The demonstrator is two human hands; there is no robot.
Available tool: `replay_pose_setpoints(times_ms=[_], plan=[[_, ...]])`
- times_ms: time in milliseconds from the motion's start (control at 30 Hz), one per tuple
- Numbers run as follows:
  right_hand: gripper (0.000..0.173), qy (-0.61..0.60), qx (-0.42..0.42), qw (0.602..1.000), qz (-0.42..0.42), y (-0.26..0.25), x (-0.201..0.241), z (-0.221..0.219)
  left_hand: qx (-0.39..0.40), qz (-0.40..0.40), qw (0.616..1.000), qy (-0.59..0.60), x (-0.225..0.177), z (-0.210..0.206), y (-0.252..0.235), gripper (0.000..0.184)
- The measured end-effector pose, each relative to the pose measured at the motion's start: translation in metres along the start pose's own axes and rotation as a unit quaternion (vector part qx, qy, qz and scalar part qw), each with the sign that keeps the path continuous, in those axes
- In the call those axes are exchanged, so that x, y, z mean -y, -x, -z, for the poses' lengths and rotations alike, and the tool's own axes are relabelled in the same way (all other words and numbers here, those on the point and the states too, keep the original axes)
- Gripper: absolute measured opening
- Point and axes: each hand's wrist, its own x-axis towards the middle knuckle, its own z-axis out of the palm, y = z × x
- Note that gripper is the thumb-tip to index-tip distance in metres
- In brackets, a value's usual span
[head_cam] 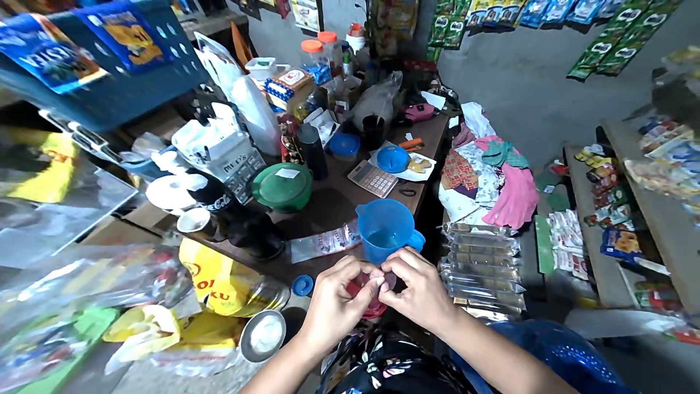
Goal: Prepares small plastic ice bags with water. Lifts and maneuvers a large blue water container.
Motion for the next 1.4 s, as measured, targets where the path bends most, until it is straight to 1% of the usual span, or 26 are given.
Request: replay_pose_setpoints(times_ms=[100,300,467,567,633,700,833,967,1033,1067,1100,1167,1200,1267,1333,1400], plan=[[0.011,-0.012,0.007,1.000,-0.012,-0.001,-0.001,-0.002,0.007,0.000,1.000,0.002,0.006,0.003,0.003,0.013],[0.010,-0.087,0.032,0.993,-0.067,0.000,0.000,0.004,0.001,-0.028,0.999,-0.045,0.011,0.003,0.008,0.013],[0.009,-0.130,0.055,0.987,-0.078,-0.001,-0.002,0.010,-0.012,0.035,0.999,0.016,0.013,0.003,0.007,0.007],[0.010,-0.147,0.088,0.983,-0.067,-0.004,-0.004,0.016,-0.024,0.064,0.996,0.054,0.014,0.002,0.006,0.009],[0.010,-0.148,0.112,0.981,-0.056,-0.006,-0.006,0.019,-0.024,0.059,0.995,0.079,0.015,0.000,0.006,0.015],[0.011,-0.143,0.129,0.980,-0.044,-0.008,-0.007,0.021,-0.021,0.044,0.995,0.091,0.017,-0.002,0.008,0.015],[0.011,-0.103,0.140,0.985,-0.011,-0.010,-0.008,0.023,-0.031,0.007,0.998,0.059,0.024,-0.004,0.010,0.010],[0.013,-0.090,0.137,0.986,-0.003,-0.009,-0.006,0.023,-0.044,-0.002,0.999,0.028,0.026,-0.006,0.010,0.011],[0.014,-0.122,0.143,0.982,-0.031,-0.009,-0.005,0.025,-0.048,-0.005,0.998,0.034,0.026,-0.007,0.010,0.010],[0.015,-0.145,0.152,0.976,-0.060,-0.009,-0.004,0.027,-0.049,-0.005,0.998,0.038,0.026,-0.007,0.011,0.010],[0.015,-0.173,0.163,0.966,-0.101,-0.011,-0.002,0.028,-0.050,-0.005,0.998,0.040,0.026,-0.007,0.011,0.009],[0.013,-0.237,0.185,0.932,-0.203,-0.017,0.001,0.031,-0.049,-0.005,0.998,0.044,0.026,-0.007,0.011,0.009],[0.016,-0.267,0.193,0.910,-0.251,-0.021,0.002,0.031,-0.047,-0.006,0.998,0.047,0.026,-0.007,0.011,0.009],[0.032,-0.300,0.211,0.873,-0.322,-0.030,0.001,0.031,-0.045,-0.010,0.998,0.049,0.028,-0.007,0.012,0.008],[0.040,-0.300,0.232,0.858,-0.347,-0.037,0.000,0.031,-0.046,-0.014,0.997,0.061,0.029,-0.007,0.012,0.008],[0.041,-0.285,0.247,0.861,-0.341,-0.041,0.000,0.031,-0.047,-0.012,0.995,0.086,0.031,-0.006,0.012,0.007]])
